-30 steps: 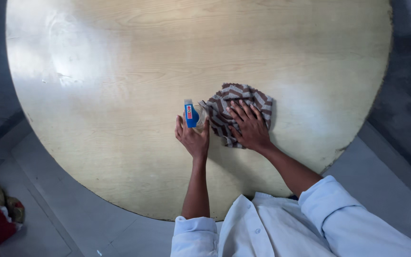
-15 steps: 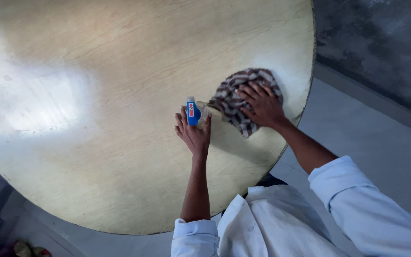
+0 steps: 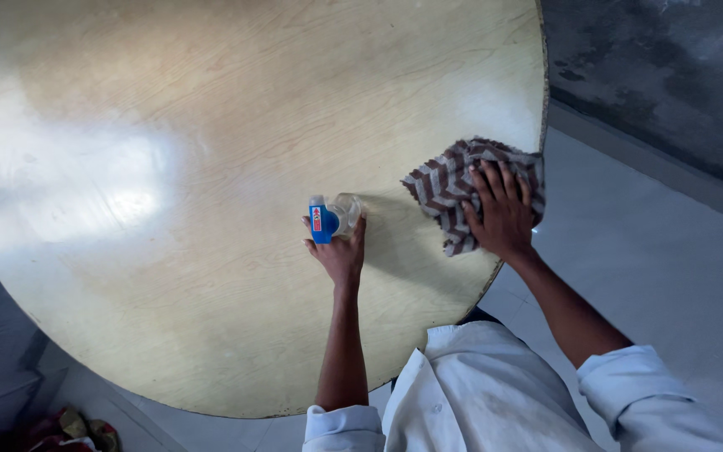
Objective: The person cleans a round wooden table by spraying a cleaning solution and wiping the surface with a striped cloth. The person moves around the table, repeatedly spraying and wiping different sections until the entire surface is covered.
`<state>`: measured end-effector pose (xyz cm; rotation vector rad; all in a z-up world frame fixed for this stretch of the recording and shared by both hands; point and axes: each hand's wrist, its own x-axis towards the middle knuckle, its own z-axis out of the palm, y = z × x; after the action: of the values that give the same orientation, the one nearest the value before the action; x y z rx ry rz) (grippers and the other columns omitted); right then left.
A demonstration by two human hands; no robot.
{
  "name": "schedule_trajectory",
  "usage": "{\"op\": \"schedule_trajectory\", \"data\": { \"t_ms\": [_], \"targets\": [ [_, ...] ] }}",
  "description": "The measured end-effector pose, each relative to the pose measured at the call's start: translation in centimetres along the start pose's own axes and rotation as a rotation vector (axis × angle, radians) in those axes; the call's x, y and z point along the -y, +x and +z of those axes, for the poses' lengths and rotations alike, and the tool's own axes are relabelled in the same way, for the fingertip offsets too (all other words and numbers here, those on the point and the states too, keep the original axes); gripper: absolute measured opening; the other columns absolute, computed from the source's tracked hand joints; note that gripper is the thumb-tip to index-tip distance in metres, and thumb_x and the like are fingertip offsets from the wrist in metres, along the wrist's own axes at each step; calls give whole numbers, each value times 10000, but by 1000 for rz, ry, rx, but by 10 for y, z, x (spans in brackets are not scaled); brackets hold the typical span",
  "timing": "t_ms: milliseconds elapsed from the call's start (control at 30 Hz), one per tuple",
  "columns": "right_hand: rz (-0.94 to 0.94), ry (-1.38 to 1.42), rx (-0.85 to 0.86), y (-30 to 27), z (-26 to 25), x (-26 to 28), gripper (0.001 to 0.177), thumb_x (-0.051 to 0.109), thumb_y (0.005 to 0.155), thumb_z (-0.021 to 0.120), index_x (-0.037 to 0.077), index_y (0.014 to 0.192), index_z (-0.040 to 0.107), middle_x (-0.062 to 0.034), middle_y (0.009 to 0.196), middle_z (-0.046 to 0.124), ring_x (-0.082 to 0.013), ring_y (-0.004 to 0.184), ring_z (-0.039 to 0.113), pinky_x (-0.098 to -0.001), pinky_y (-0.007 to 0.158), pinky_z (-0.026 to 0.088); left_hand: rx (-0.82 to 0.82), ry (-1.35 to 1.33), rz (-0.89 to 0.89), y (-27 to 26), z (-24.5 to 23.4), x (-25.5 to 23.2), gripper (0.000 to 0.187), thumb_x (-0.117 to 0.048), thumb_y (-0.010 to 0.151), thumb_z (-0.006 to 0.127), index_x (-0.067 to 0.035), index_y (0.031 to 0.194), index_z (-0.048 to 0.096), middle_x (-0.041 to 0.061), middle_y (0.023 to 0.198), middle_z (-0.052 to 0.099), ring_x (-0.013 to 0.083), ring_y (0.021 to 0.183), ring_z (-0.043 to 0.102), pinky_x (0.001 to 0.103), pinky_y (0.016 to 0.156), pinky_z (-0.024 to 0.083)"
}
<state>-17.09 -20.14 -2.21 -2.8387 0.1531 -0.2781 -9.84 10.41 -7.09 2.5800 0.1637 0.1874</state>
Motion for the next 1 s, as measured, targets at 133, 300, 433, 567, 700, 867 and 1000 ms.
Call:
{"op": "schedule_trajectory", "data": {
  "t_ms": [133, 300, 433, 567, 700, 867, 1000],
  "targets": [
    [-42, 5, -19, 66, 9, -15, 625, 369, 1037, 555, 94, 1591, 463, -148, 1635, 413, -349, 1552, 308, -550, 1250, 207, -24, -13, 11, 0, 2, 0, 1046, -612, 846, 765, 97, 1517, 390, 381, 1602, 305, 473, 1528, 280, 694, 1190, 187],
    [-176, -12, -100, 119, 27, 17, 683, 366, 993, 587, 23, 1568, 454, -185, 1667, 378, -356, 1560, 273, -556, 1246, 174, 26, 0, -16, 3, -2, -1, 972, -593, 840, 790, 40, 1489, 442, 375, 1597, 313, 476, 1526, 283, 683, 1206, 154],
    [-334, 81, -73, 113, 32, 65, 685, 370, 994, 592, 5, 1560, 463, -178, 1682, 348, -339, 1578, 262, -539, 1272, 172, -36, -57, -81, -1, -5, -7, 987, -598, 827, 790, 54, 1480, 439, 311, 1533, 429, 421, 1489, 359, 666, 1237, 165],
    [-482, 117, -8, 86, 29, 107, 669, 380, 981, 590, 9, 1526, 481, -174, 1672, 343, -334, 1576, 258, -530, 1274, 171, -85, -118, -201, 2, -29, -10, 886, -546, 830, 787, -6, 1474, 504, 168, 1515, 544, 339, 1495, 401, 663, 1228, 190],
    [-573, 164, 147, 56, 36, 153, 708, 396, 937, 598, 35, 1527, 446, -150, 1659, 315, -309, 1553, 229, -535, 1251, 153, -150, -109, -216, 0, -61, 15, 718, -487, 819, 815, -51, 1356, 621, 131, 1556, 531, 333, 1512, 369, 675, 1165, 203],
    [-702, 215, 269, 27, 48, 219, 701, 394, 940, 570, 86, 1549, 412, -107, 1663, 300, -275, 1562, 197, -523, 1248, 142, -257, -48, -319, -13, -88, 73, 786, -526, 817, 832, -26, 1380, 608, 182, 1532, 529, 328, 1496, 405, 649, 1185, 248],
    [-756, 213, 328, 22, 67, 278, 686, 420, 962, 538, 82, 1545, 410, -110, 1645, 311, -272, 1553, 202, -517, 1245, 145, -321, -49, -374, -17, -112, 131, 854, -528, 814, 816, 12, 1427, 568, 197, 1493, 559, 364, 1471, 435, 642, 1171, 259]
  ]
}}
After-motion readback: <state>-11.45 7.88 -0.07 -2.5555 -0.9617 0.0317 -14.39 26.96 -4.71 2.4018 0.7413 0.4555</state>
